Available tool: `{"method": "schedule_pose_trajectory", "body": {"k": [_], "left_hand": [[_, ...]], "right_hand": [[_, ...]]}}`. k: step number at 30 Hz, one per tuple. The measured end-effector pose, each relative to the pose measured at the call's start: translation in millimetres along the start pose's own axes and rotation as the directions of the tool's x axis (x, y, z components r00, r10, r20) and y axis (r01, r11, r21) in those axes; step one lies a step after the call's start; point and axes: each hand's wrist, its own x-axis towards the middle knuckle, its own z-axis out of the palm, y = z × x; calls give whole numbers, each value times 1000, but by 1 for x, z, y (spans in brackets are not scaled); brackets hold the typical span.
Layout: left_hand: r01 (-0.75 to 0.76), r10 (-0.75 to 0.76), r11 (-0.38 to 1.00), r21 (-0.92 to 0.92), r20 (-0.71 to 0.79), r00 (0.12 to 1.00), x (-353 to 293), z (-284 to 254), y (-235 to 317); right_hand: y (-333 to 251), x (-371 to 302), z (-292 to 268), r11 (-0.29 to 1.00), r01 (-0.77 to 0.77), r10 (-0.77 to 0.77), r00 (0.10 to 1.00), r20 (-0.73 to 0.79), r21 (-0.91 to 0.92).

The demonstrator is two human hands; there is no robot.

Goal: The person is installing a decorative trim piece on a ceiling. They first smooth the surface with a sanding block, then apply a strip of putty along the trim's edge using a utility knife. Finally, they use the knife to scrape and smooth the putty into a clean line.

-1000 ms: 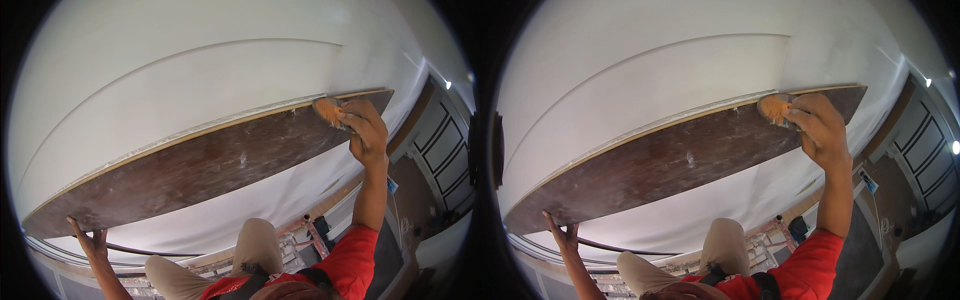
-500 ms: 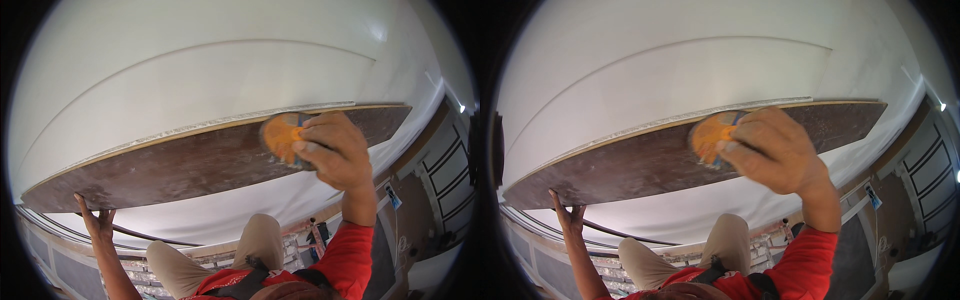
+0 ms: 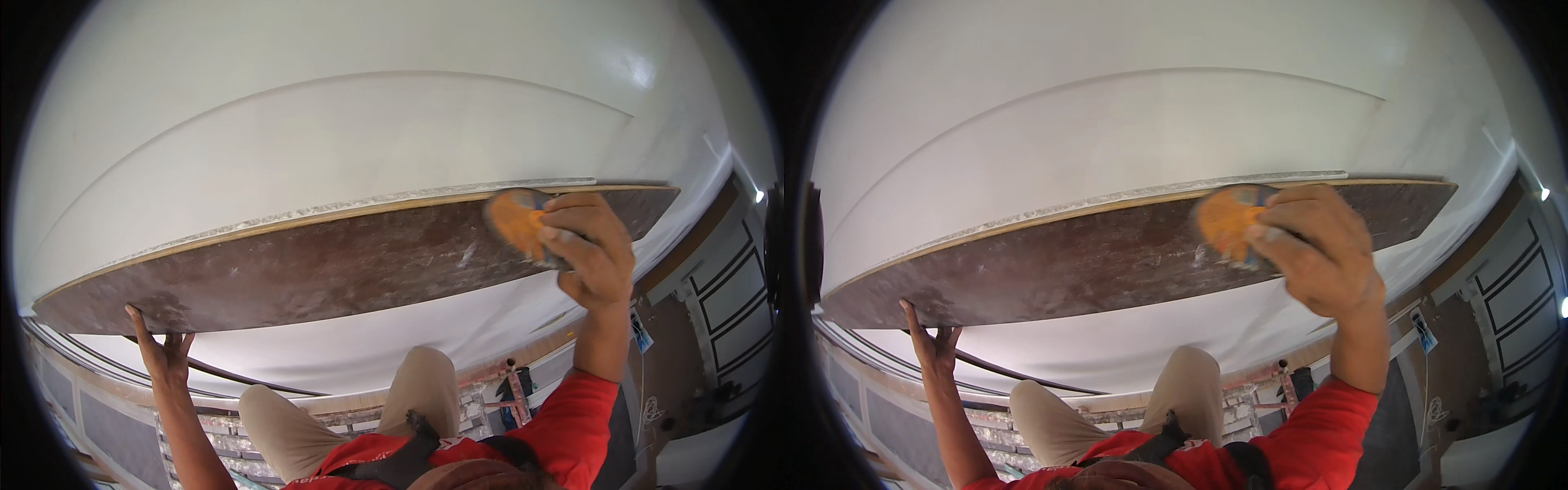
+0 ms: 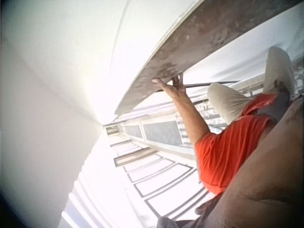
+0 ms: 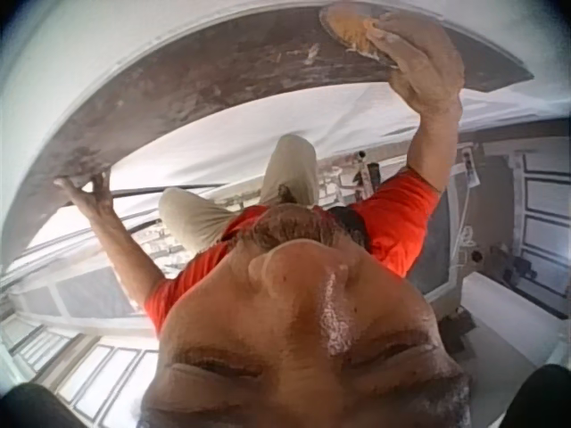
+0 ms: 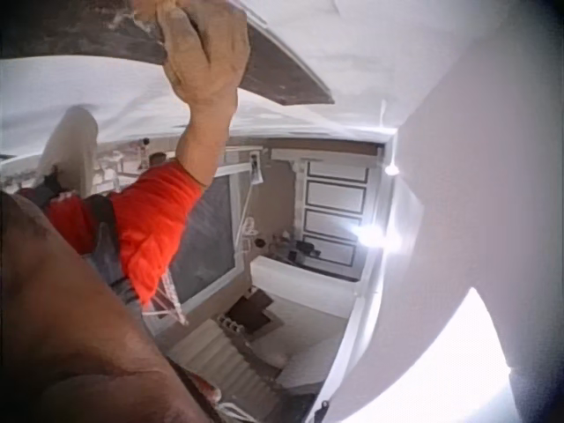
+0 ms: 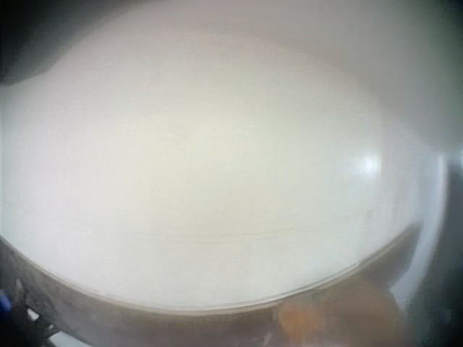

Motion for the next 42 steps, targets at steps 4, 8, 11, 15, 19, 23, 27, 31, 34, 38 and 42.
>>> {"method": "schedule_pose_trajectory", "body": {"k": [4,8,11,15,19,23,27,31,34,38,42], "left_hand": [[7,-6,1000,-19,17,1000,-2,-7,4],[57,-57,998,-14,25,998,6,-10,0],[91,-92,996,7,36,995,12,-8,-2],[78,-79,997,21,50,996,7,-13,1],[69,-71,997,36,55,996,5,-9,0],[70,-73,995,77,33,997,14,-16,-2],[74,-78,993,96,32,996,19,-19,-7],[85,-89,992,91,43,995,15,-19,-5],[109,-106,994,-22,100,989,18,-23,-1],[94,-92,995,-23,61,994,7,-19,6],[79,-81,997,19,79,994,10,-18,4]], "right_hand": [[-3,2,-1,998,-3,3,1000,16,-61],[-24,28,24,1000,28,-28,1000,0,-13],[-37,47,48,996,72,-71,997,-16,52],[-55,78,75,979,153,-150,988,-31,136],[-72,106,104,952,276,-270,961,-62,132],[-94,133,133,937,310,-295,949,-106,163],[-112,161,163,912,353,-330,934,-138,209],[-135,187,194,895,370,-339,927,-160,248],[-153,208,217,880,387,-348,920,-181,274],[-178,234,244,866,393,-346,917,-197,309],[-202,263,273,852,394,-337,917,-214,344]]}}
